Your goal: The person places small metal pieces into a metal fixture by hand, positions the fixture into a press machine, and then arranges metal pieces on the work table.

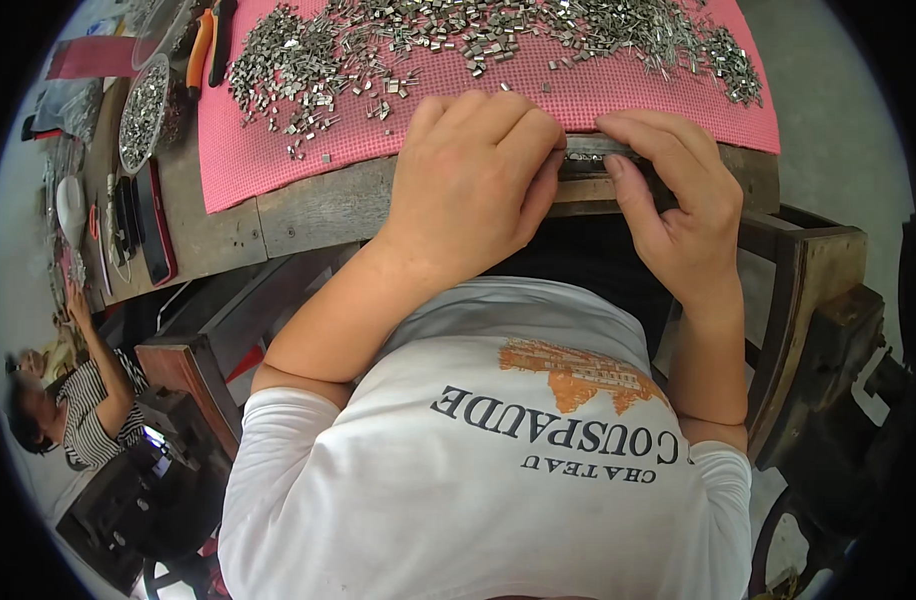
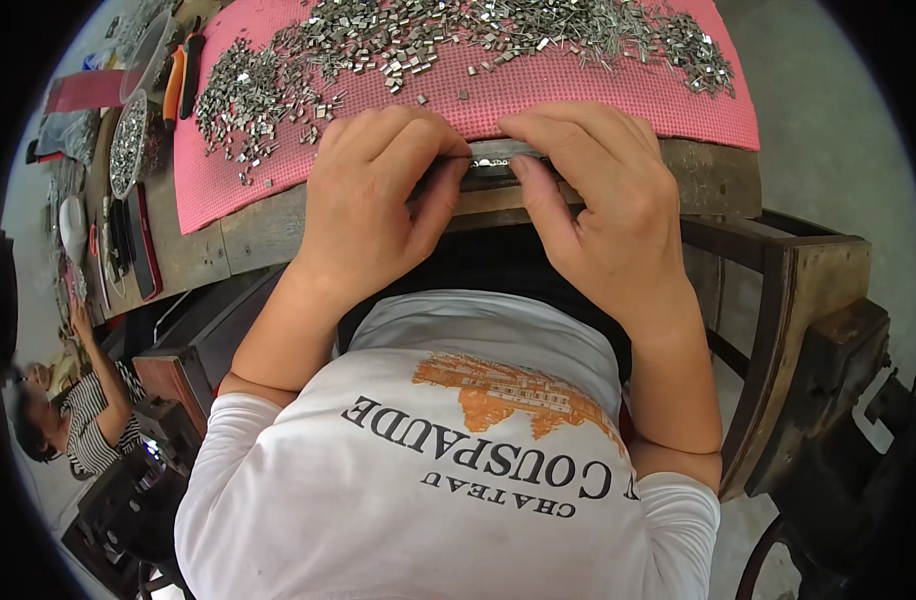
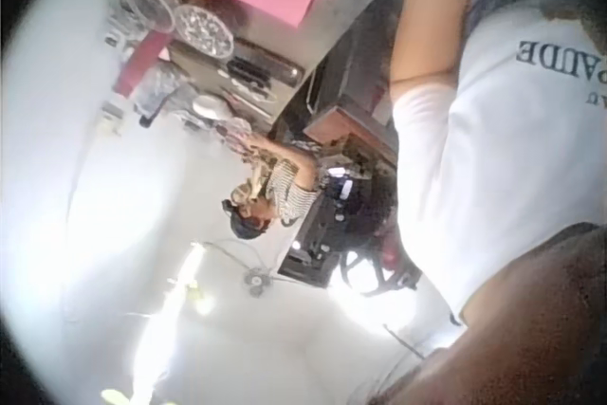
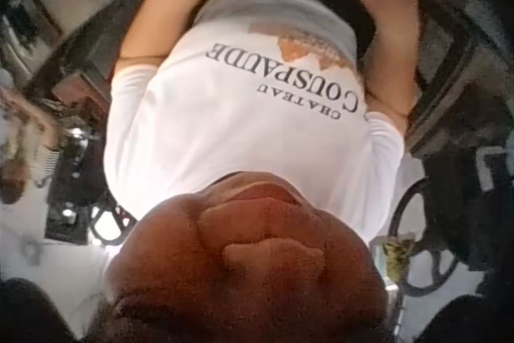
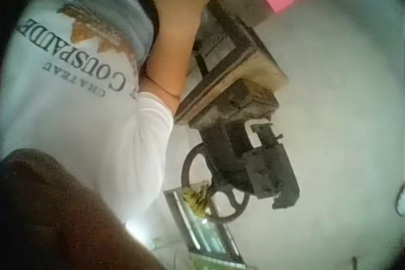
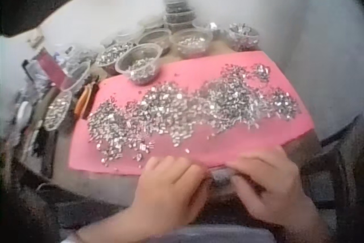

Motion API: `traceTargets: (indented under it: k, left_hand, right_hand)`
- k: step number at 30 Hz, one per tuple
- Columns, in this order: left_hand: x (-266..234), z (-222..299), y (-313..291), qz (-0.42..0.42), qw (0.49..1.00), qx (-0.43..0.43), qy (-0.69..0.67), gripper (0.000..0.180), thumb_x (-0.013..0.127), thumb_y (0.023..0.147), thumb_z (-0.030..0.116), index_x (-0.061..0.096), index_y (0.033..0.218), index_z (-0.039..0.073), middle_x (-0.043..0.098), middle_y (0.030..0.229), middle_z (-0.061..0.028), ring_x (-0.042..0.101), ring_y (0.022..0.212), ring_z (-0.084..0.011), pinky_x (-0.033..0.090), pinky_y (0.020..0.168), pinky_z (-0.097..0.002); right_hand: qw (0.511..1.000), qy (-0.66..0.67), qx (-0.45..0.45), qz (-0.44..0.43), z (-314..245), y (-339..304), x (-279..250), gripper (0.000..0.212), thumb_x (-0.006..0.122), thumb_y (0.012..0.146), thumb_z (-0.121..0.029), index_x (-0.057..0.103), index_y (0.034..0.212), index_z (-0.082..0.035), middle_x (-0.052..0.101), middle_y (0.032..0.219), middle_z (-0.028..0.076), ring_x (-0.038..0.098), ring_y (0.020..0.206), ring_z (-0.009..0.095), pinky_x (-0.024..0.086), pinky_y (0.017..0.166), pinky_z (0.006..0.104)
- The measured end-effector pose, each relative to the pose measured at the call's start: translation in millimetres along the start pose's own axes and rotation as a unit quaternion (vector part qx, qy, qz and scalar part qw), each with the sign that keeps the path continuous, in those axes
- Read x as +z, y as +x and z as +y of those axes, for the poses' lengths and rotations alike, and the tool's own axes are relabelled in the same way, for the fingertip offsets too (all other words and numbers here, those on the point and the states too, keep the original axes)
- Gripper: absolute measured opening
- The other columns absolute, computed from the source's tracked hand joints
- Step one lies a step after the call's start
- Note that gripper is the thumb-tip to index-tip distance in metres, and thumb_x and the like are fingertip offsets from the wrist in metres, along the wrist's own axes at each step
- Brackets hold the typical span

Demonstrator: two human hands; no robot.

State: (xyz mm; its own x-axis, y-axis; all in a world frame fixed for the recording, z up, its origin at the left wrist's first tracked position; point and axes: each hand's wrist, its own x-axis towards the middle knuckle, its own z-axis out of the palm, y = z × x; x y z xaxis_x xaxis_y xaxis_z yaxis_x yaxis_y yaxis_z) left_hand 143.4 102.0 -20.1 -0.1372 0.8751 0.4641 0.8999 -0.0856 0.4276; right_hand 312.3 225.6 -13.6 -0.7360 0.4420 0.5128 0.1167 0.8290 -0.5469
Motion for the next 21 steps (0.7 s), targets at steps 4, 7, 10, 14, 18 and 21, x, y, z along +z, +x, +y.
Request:
traceTargets:
  k: [4,7,10,14,18,21]
  left_hand:
    - [-3,6,-1,-0.015,0.996,0.025,0.082,0.017,0.073,0.081,0.009,0.062,0.093,0.012,0.062,0.089,-0.0009,0.06,0.079,-0.0216,0.042,0.076,-0.0365]
    - [2,14,-1,-0.026,0.991,0.035,0.13,0.021,0.071,0.077,0.012,0.061,0.096,0.013,0.062,0.095,-0.0011,0.06,0.08,-0.0209,0.042,0.077,-0.0365]
    - [5,19,-3,-0.012,0.992,0.003,0.128,0.021,0.071,0.076,0.014,0.065,0.095,0.017,0.062,0.104,-0.0024,0.06,0.087,-0.0217,0.042,0.078,-0.0359]
    - [4,9,-2,0.082,0.996,-0.019,0.029,0.026,0.08,0.07,0.013,0.072,0.095,0.018,0.063,0.115,-0.0064,0.059,0.101,-0.0265,0.045,0.083,-0.0372]
    - [-2,2,-5,0.08,0.988,-0.099,-0.092,0.033,0.086,0.066,0.012,0.075,0.097,0.015,0.064,0.118,-0.0085,0.06,0.107,-0.0288,0.048,0.09,-0.0381]
    - [-25,-25,-15,0.146,0.982,-0.098,-0.069,0.031,0.085,0.071,0.009,0.077,0.1,0.012,0.068,0.115,-0.0088,0.061,0.11,-0.0255,0.049,0.093,-0.0365]
  right_hand:
    - [1.0,0.007,0.006,-0.01,0,0,-4,0.029,0.073,0.078,0.003,0.072,0.106,-0.005,0.07,0.101,0.011,0.066,0.09,0.03,0.05,0.081,0.0378]
    - [1.0,-0.002,0.002,-0.014,0,-1,-9,0.029,0.072,0.078,0.004,0.072,0.106,-0.004,0.07,0.101,0.011,0.066,0.091,0.03,0.05,0.082,0.0372]
    - [1.0,0.005,-0.008,-0.016,0,-1,-9,0.025,0.071,0.08,0.006,0.072,0.104,-0.003,0.071,0.1,0.011,0.066,0.091,0.029,0.05,0.082,0.0363]
    - [0.999,-0.003,-0.022,-0.03,-2,1,-10,0.023,0.071,0.081,0.006,0.072,0.103,-0.002,0.071,0.099,0.011,0.066,0.09,0.027,0.049,0.082,0.036]
    - [0.999,-0.015,-0.024,-0.039,-6,5,-7,0.023,0.072,0.081,0.005,0.072,0.103,-0.003,0.071,0.098,0.01,0.065,0.089,0.027,0.048,0.083,0.0353]
    - [0.999,-0.023,-0.025,-0.032,-7,9,-6,0.023,0.072,0.082,0.004,0.072,0.104,-0.003,0.071,0.096,0.01,0.065,0.087,0.026,0.047,0.083,0.0347]
